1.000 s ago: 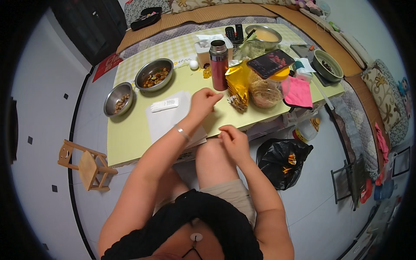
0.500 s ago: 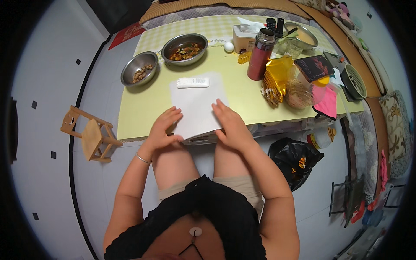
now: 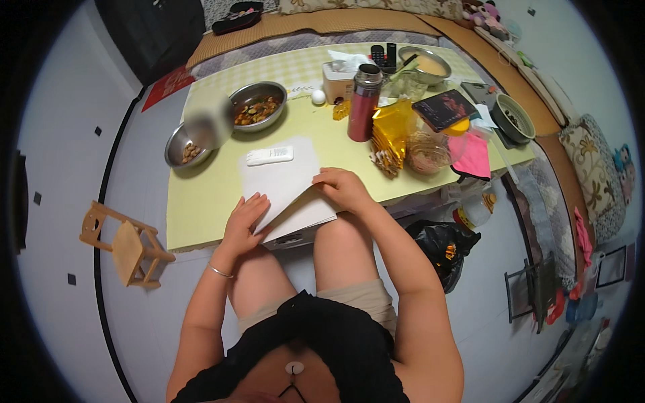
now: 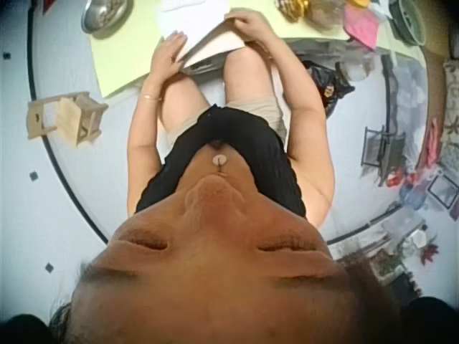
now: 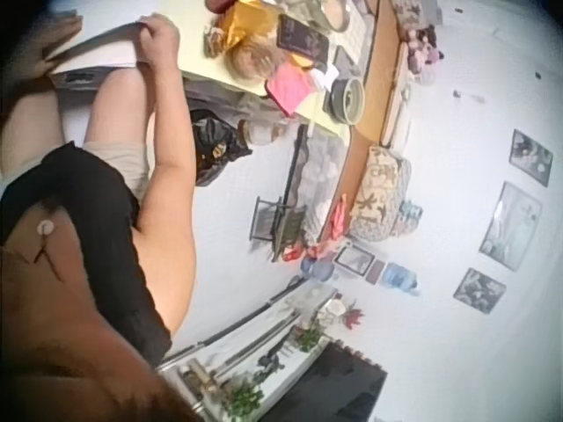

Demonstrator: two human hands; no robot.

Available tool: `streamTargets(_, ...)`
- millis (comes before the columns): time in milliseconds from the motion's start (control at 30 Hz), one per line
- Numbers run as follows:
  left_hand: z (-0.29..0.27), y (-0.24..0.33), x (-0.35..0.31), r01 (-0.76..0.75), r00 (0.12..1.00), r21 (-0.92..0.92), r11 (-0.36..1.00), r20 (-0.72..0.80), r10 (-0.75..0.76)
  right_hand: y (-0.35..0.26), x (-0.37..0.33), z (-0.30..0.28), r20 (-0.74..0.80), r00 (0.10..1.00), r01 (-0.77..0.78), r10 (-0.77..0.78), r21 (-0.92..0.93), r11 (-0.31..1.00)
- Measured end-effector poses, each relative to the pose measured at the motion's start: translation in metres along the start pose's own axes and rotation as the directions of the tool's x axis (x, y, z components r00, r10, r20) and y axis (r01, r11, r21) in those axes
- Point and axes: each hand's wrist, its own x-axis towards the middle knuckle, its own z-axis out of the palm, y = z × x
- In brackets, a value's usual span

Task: The person sits on the floor and folds multiple sheets of gold-colored paper into triangular shapes. They repeatedly pick up a sheet, fold it in half, fold the corners to the center, and then fold the bottom up to create a packet. The finished items are placed in a pile on the table.

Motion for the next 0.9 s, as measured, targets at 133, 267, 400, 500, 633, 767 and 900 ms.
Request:
streamTargets(133,0.003,-0.002,0.01,0.105,0.99,-0.12,0.987,-0.086,-0.116,0.0,0.001,0.006,0.005,1.0,0.027,-0.027,-0.001,1.0)
streamTargets(267,0.004,0.001,0.007,0.199,0.939,-0.334,0.921,-0.203,-0.277,0.009,0.003,0.007,-0.058,0.997,0.056,-0.06,-0.068,0.996)
streamTargets(400,0.008,-0.02,0.006,0.337,0.871,-0.227,0.914,-0.293,-0.394,0.0,0.01,0.017,-0.183,0.982,-0.069,0.049,-0.109,0.992)
streamTargets(500,0.02,-0.03,0.015,0.365,0.82,-0.131,0.922,-0.424,-0.385,-0.001,0.017,0.032,-0.326,0.946,-0.081,-0.008,-0.257,0.963)
streamTargets(633,0.028,-0.02,0.026,0.411,0.763,-0.03,0.911,-0.536,-0.362,0.0,0.024,0.04,-0.426,0.902,-0.114,-0.075,-0.402,0.908)
streamTargets(767,0.023,-0.01,0.028,0.459,0.753,-0.021,0.888,-0.521,-0.402,-0.005,0.029,0.045,-0.423,0.906,-0.197,-0.026,-0.476,0.857)
streamTargets(900,0.021,-0.009,0.029,0.485,0.75,-0.018,0.874,-0.506,-0.426,-0.006,0.027,0.046,-0.435,0.9,-0.185,-0.038,-0.459,0.869)
